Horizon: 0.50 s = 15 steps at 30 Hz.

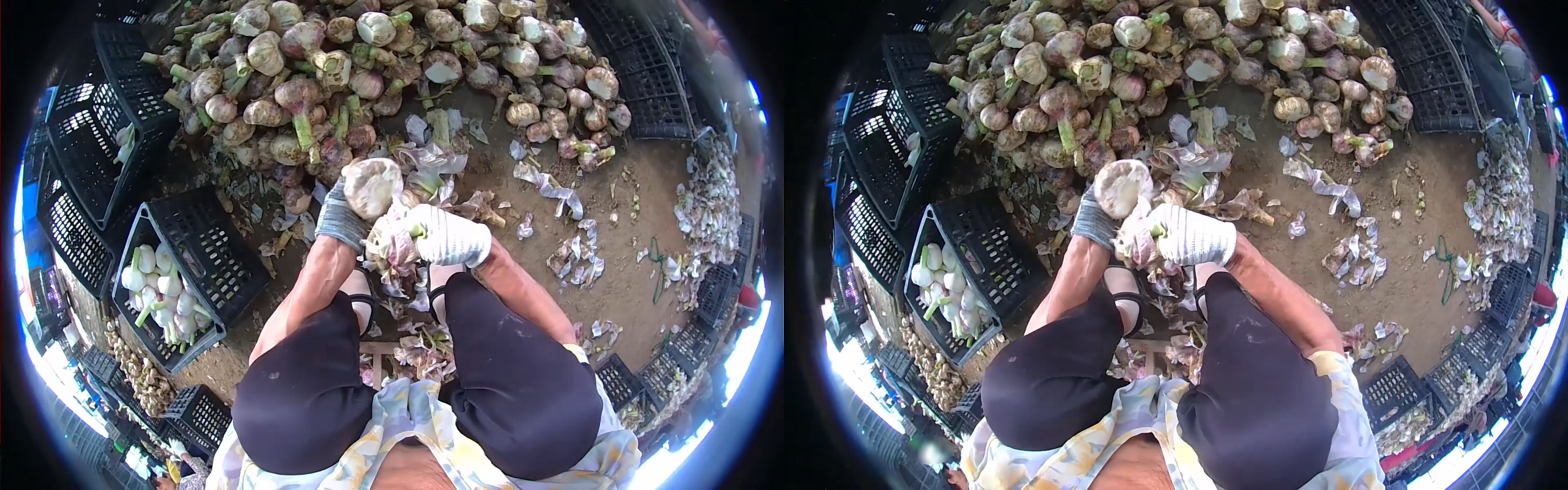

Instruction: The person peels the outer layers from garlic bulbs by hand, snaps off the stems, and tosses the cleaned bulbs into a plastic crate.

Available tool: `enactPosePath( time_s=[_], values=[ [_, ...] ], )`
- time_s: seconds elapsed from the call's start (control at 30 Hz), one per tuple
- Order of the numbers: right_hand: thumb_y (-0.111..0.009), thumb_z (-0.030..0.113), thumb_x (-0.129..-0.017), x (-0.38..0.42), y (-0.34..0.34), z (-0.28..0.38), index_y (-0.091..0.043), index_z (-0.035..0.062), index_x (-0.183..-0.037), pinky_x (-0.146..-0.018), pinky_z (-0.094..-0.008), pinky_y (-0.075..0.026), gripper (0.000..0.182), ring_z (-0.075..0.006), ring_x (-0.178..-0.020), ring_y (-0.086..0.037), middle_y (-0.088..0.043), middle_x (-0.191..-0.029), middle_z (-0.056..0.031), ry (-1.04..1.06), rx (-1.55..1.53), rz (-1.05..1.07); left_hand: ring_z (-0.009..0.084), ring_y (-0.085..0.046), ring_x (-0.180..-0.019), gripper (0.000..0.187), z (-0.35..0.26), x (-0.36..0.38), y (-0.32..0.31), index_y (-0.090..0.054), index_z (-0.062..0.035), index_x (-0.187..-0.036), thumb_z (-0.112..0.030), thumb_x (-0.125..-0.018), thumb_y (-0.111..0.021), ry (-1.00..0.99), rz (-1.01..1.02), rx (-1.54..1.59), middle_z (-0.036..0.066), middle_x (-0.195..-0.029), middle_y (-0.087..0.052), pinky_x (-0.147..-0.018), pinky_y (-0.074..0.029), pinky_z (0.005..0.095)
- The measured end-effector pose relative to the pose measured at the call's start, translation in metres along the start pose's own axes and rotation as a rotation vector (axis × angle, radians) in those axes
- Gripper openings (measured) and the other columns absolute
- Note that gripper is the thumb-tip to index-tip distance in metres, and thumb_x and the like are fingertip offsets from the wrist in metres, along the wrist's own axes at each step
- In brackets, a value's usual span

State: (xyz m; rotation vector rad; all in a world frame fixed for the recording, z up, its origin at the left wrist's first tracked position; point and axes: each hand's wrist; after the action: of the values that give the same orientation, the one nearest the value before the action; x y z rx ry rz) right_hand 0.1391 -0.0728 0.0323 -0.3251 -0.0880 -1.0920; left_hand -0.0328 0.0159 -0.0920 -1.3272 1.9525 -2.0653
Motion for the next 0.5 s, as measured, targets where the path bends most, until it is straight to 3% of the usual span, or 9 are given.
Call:
enactPosePath(
  time_s=[0.03, 0.1, 0.17, 0.23, 0.3, 0.37, 0.43, 0.47, 0.5],
  values=[
    [-0.055, 0.009, -0.071, -0.001, -0.003, 0.000, -0.063, 0.0028, -0.093, -0.071, -0.0293, -0.046, 0.024, -0.0158, -0.073, -0.057, -0.064, -0.085, -0.0090, 0.032, -0.204, -0.047, 0.0264, -0.059, -0.094, 0.031, -0.006, 0.013, -0.027, -0.058, -0.0028, -0.102, -0.029, -0.088, -0.050, 0.065, -0.042, -0.055, 0.012, -0.100, -0.062, -0.084, -0.049, 0.0393],
    [-0.057, 0.012, -0.068, -0.012, 0.004, 0.003, -0.065, 0.0052, -0.089, -0.076, -0.0307, -0.046, 0.024, -0.0162, -0.079, -0.058, -0.065, -0.085, -0.0056, 0.291, 0.099, 0.001, 0.0263, -0.059, -0.093, 0.031, -0.002, -0.001, -0.002, -0.058, -0.0035, -0.102, -0.030, -0.088, -0.051, 0.054, -0.009, 0.014, 0.012, -0.099, -0.062, -0.084, -0.049, 0.0391],
    [-0.057, 0.014, -0.070, -0.020, 0.027, 0.009, -0.064, 0.0072, -0.097, -0.076, -0.0308, -0.046, 0.029, -0.0182, -0.078, -0.059, -0.065, -0.086, -0.0073, 0.573, -0.134, -0.027, 0.0261, -0.060, -0.092, 0.032, 0.002, -0.002, -0.004, -0.059, -0.0041, -0.102, -0.031, -0.088, -0.051, 0.040, 0.027, 0.087, 0.011, -0.099, -0.063, -0.084, -0.048, 0.0390],
    [-0.056, 0.020, -0.075, -0.019, 0.046, 0.041, -0.059, 0.0062, -0.105, -0.078, -0.0336, -0.046, 0.033, -0.0243, -0.080, -0.059, -0.064, -0.090, -0.0108, 0.046, -0.024, -0.509, 0.0185, -0.062, -0.073, 0.028, 0.005, 0.015, -0.040, -0.061, -0.0109, -0.095, -0.035, -0.083, -0.059, -0.103, -0.622, -0.307, 0.005, -0.086, -0.064, -0.056, -0.052, 0.0334],
    [-0.056, 0.027, -0.079, -0.013, 0.103, -0.049, -0.056, 0.0061, -0.109, -0.081, -0.0346, -0.045, 0.037, -0.0242, -0.085, -0.059, -0.062, -0.095, -0.0125, -0.060, 0.464, -0.575, 0.0143, -0.061, -0.064, 0.026, -0.003, 0.026, -0.055, -0.061, -0.0130, -0.091, -0.036, -0.079, -0.063, -0.078, -0.545, -0.365, 0.002, -0.079, -0.064, -0.045, -0.046, 0.0281],
    [-0.058, 0.017, -0.077, -0.007, 0.071, -0.043, -0.055, 0.0073, -0.108, -0.079, -0.0422, -0.045, 0.033, -0.0286, -0.090, -0.056, -0.059, -0.091, -0.0111, -0.542, 1.427, -0.557, 0.0141, -0.060, -0.061, 0.024, -0.006, 0.025, -0.068, -0.060, -0.0132, -0.090, -0.034, -0.078, -0.065, -0.219, -0.599, -0.277, 0.001, -0.078, -0.063, -0.043, -0.043, 0.0257],
    [-0.063, 0.021, -0.074, 0.012, 0.066, -0.049, -0.055, 0.0073, -0.110, -0.078, -0.0388, -0.046, 0.039, -0.0326, -0.089, -0.058, -0.060, -0.097, -0.0150, -0.560, 1.456, -0.510, 0.0148, -0.059, -0.059, 0.020, -0.013, 0.022, -0.054, -0.060, -0.0113, -0.089, -0.026, -0.077, -0.068, -0.322, -0.576, -0.268, 0.002, -0.077, -0.063, -0.045, -0.044, 0.0247],
    [-0.066, 0.022, -0.073, 0.015, 0.060, -0.022, -0.053, 0.0057, -0.112, -0.081, -0.0367, -0.046, 0.045, -0.0333, -0.091, -0.058, -0.058, -0.105, -0.0166, -0.591, 0.924, -0.456, 0.0135, -0.059, -0.060, 0.018, -0.009, 0.025, -0.065, -0.060, -0.0094, -0.088, -0.021, -0.077, -0.068, -0.412, -0.583, -0.280, 0.002, -0.076, -0.063, -0.047, -0.044, 0.0245],
    [-0.068, 0.020, -0.072, 0.015, 0.047, -0.011, -0.052, 0.0039, -0.113, -0.082, -0.0362, -0.046, 0.047, -0.0326, -0.096, -0.057, -0.057, -0.106, -0.0160, -0.365, 0.755, -0.564, 0.0122, -0.058, -0.060, 0.016, -0.006, 0.028, -0.078, -0.060, -0.0075, -0.087, -0.016, -0.077, -0.069, -0.497, -0.591, -0.301, 0.002, -0.075, -0.062, -0.049, -0.045, 0.0243]
  ],
)
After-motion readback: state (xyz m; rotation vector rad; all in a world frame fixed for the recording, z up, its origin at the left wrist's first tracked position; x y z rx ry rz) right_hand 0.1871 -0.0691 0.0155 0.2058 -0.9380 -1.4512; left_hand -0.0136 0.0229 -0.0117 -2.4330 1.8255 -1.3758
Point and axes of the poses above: each hand's wrist, its own x-axis away from the middle knuckle, its own y-axis out of the back of the hand, z = x × y
